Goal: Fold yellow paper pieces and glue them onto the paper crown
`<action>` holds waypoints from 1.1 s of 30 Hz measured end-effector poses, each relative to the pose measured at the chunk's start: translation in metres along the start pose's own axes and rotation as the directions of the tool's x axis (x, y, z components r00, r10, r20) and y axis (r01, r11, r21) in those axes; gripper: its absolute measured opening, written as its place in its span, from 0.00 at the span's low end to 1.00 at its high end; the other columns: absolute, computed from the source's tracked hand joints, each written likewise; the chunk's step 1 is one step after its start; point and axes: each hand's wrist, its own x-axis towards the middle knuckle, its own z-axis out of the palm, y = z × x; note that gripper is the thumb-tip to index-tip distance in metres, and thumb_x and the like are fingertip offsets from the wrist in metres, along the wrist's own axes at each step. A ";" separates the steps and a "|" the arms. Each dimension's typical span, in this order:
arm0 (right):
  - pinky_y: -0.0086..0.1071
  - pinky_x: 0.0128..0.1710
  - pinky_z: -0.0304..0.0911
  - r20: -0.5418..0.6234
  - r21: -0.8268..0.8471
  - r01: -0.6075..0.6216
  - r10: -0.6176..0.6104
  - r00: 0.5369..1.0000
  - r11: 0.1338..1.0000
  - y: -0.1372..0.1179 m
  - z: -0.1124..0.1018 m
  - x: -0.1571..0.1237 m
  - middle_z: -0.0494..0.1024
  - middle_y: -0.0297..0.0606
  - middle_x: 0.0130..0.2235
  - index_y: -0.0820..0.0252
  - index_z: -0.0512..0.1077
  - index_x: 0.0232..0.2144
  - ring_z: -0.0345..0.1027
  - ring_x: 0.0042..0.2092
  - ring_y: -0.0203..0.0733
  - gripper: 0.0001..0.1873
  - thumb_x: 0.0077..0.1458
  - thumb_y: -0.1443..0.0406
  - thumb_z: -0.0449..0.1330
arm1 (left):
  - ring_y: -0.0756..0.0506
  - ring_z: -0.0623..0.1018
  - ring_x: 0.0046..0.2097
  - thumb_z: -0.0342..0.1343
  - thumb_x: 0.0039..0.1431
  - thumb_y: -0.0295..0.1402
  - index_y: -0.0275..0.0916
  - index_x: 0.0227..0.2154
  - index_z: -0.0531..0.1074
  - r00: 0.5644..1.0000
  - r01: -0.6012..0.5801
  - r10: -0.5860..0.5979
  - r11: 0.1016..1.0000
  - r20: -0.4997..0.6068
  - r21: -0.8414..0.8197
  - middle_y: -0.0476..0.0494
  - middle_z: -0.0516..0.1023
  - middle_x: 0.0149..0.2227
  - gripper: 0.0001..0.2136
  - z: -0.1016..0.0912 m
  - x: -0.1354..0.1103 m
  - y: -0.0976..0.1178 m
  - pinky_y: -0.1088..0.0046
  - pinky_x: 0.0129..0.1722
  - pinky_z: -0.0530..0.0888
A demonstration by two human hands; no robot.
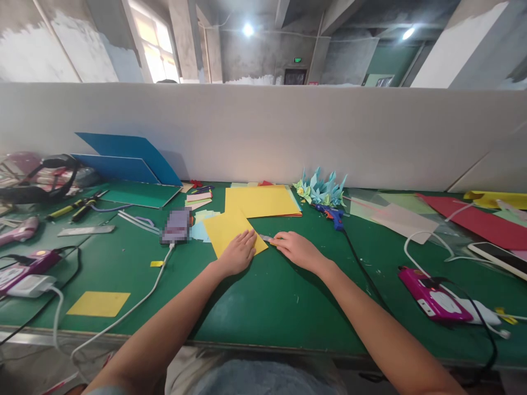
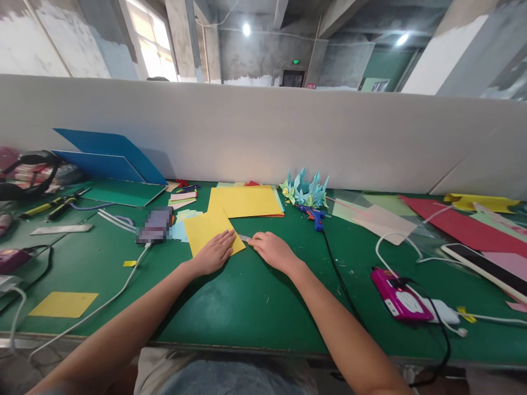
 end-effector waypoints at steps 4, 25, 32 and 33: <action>0.36 0.39 0.67 0.010 0.042 0.059 -0.059 0.998 0.997 0.005 -0.007 -0.016 0.77 0.42 0.47 0.53 0.72 0.51 0.70 0.42 0.44 0.19 0.64 0.66 0.46 | 0.43 0.73 0.55 0.41 0.66 0.33 0.37 0.49 0.71 0.998 -0.055 0.054 0.998 -0.014 -0.035 0.39 0.75 0.55 0.17 -0.011 -0.001 0.007 0.63 0.57 0.69; 0.38 0.38 0.67 -0.009 0.088 0.063 -0.063 0.998 0.994 -0.007 -0.004 -0.021 0.76 0.46 0.45 0.59 0.72 0.51 0.71 0.42 0.47 0.20 0.64 0.67 0.45 | 0.41 0.70 0.57 0.43 0.66 0.32 0.36 0.48 0.71 0.992 0.068 -0.067 0.998 -0.102 0.000 0.36 0.72 0.55 0.14 -0.002 0.009 0.001 0.59 0.57 0.67; 0.37 0.38 0.67 -0.012 0.081 0.080 -0.079 0.997 0.994 -0.002 -0.001 -0.018 0.76 0.46 0.46 0.58 0.72 0.50 0.71 0.42 0.46 0.20 0.63 0.68 0.45 | 0.41 0.68 0.60 0.40 0.66 0.35 0.35 0.55 0.66 0.993 0.094 -0.092 0.996 -0.079 0.014 0.35 0.69 0.59 0.19 0.006 0.009 -0.004 0.58 0.60 0.63; 0.37 0.38 0.67 -0.012 0.079 0.080 -0.080 0.997 0.994 -0.002 -0.001 -0.016 0.76 0.46 0.46 0.58 0.72 0.50 0.71 0.42 0.46 0.20 0.63 0.68 0.45 | 0.41 0.68 0.61 0.39 0.66 0.35 0.34 0.55 0.65 0.992 0.096 -0.094 0.995 -0.079 0.016 0.34 0.69 0.59 0.20 0.007 0.009 -0.005 0.57 0.60 0.63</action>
